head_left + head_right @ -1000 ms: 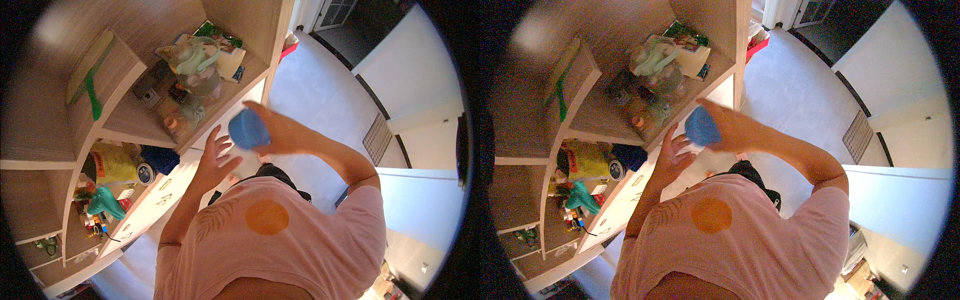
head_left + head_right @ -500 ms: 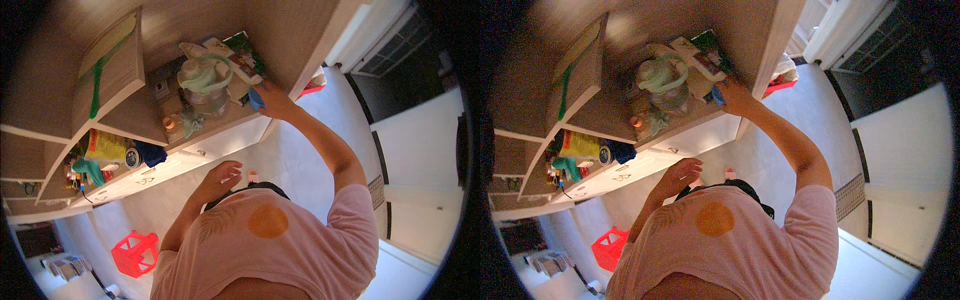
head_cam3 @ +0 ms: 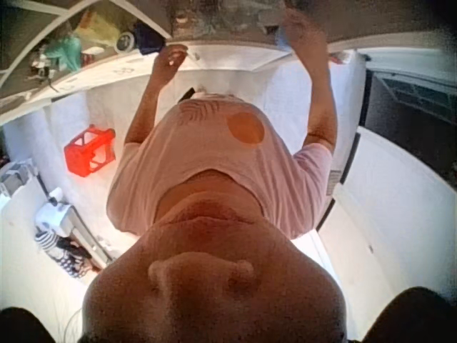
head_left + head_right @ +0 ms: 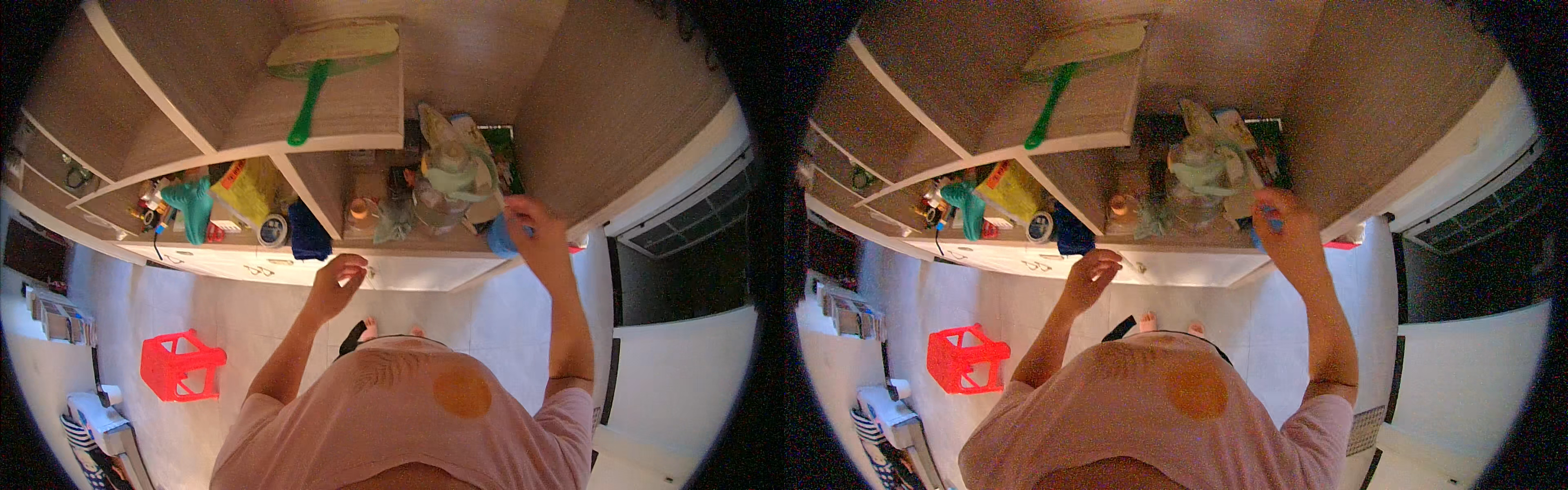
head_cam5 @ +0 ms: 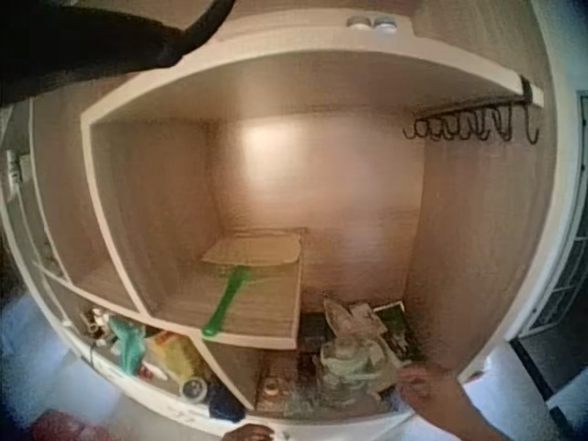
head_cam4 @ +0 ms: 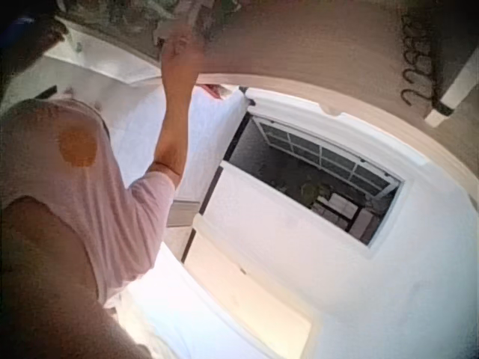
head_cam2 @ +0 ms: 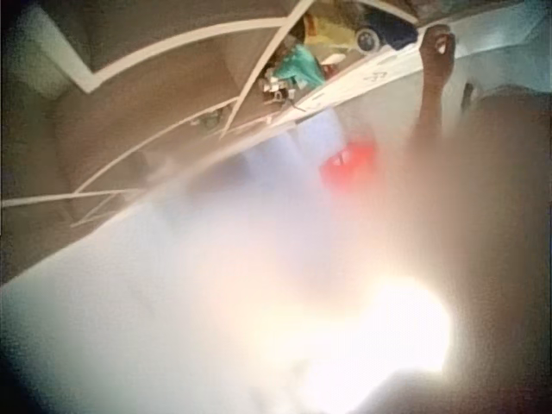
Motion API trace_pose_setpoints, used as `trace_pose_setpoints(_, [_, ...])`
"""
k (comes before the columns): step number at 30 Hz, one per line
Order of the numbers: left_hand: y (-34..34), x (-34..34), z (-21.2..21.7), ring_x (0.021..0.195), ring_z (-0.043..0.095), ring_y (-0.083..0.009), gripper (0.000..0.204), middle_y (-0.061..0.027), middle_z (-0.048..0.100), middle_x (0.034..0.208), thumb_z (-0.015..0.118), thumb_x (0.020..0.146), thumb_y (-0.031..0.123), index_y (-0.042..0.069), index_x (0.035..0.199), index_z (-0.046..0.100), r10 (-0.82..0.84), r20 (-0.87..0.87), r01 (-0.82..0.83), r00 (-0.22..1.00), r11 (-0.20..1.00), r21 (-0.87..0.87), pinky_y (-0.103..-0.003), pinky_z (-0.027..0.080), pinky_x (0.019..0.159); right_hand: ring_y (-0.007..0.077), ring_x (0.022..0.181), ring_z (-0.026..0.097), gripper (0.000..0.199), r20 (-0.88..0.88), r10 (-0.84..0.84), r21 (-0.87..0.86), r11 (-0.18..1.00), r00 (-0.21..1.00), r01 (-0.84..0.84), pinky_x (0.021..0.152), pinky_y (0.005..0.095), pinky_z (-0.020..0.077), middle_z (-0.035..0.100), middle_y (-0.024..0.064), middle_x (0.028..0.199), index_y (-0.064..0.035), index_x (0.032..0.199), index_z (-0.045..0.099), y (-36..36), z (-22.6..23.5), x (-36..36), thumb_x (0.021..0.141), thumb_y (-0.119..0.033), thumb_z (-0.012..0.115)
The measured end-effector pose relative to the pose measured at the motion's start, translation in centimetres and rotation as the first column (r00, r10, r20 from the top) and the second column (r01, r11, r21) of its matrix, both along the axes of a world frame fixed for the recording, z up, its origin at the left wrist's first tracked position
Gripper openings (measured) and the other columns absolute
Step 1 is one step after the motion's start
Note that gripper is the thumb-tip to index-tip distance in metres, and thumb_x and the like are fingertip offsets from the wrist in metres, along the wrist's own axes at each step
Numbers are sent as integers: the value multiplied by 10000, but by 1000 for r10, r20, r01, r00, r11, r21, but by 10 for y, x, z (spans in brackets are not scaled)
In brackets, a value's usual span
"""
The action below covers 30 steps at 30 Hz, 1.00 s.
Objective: The person removes various items from a wooden cabinet, including a white pitcher, green teapots, and stacked bowls, placing them on a lower shelf. They then wipe the empty shelves with a cloth and a dark towel, cleaning the surfaces before the video ends.
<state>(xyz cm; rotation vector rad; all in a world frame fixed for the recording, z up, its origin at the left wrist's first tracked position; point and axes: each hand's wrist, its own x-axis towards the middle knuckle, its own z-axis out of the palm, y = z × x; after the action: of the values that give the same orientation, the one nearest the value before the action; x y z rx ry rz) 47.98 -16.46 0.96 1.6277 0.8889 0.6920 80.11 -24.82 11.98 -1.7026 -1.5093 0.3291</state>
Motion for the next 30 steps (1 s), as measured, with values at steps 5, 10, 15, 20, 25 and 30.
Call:
trace_pose_setpoints(5, [-8, 1, 12, 867, 587, -144, 139, -77, 593, 940, 569, 813, 23, 5, 951, 565, -63, 8, 62, 998, 993, 98, -281, 475, 784, 204, 718, 617, 195, 38, 244, 212, 946, 969, -246, 620, 312, 491, 618, 130, 836, -26, 946, 587, 70, 112, -83, 783, -134, 593])
trace_pose_setpoints(10, [-11, -15, 17, 880, 592, -164, 150, -84, 604, 929, 568, 816, 41, 9, 962, 571, -36, -20, 38, 999, 994, 98, -295, 464, 809, 266, 630, 561, 213, 582, 186, 414, 770, 792, -486, 591, 350, 475, 556, 111, 745, -45, 931, 609, 112, 119, -161, 769, -183, 622])
trace_pose_setpoints(15, [-8, -51, 6, 886, 588, -150, 142, -74, 606, 928, 552, 824, 28, 13, 964, 572, 67, -27, -67, 997, 998, 14, -286, 462, 814, 298, 661, 571, 213, 560, 175, 322, 855, 810, -408, 584, 350, 477, 587, 129, 807, -72, 985, 598, 137, 118, -158, 810, -192, 578])
trace_pose_setpoints(20, [-6, -74, -21, 897, 577, -140, 137, -71, 598, 947, 535, 838, 15, 16, 974, 550, 104, 48, -95, 993, 983, -160, -267, 453, 808, 179, 734, 622, 276, -37, 184, 256, 952, 982, -169, 654, 292, 488, 641, 96, 861, -56, 1079, 540, 147, 149, -129, 898, -249, 461])
trace_pose_setpoints(25, [-5, -66, -18, 881, 580, -130, 139, -60, 601, 932, 533, 835, 15, 21, 972, 558, 52, 65, -41, 997, 985, -165, -262, 444, 814, 244, 767, 627, 364, -415, 431, 728, 686, 801, 8, 690, 321, 521, 621, 174, 848, 28, 1059, 506, 151, 175, -67, 935, -289, 377])
trace_pose_setpoints(30, [0, -55, -21, 883, 576, -132, 138, -63, 596, 928, 534, 831, 1, 8, 967, 558, -58, 88, 67, 994, 992, -106, -266, 449, 812, 305, 836, 610, 372, -469, 432, 799, 578, 770, 163, 767, 358, 505, 589, 236, 928, 71, 1069, 478, 79, 173, -54, 938, -261, 370])
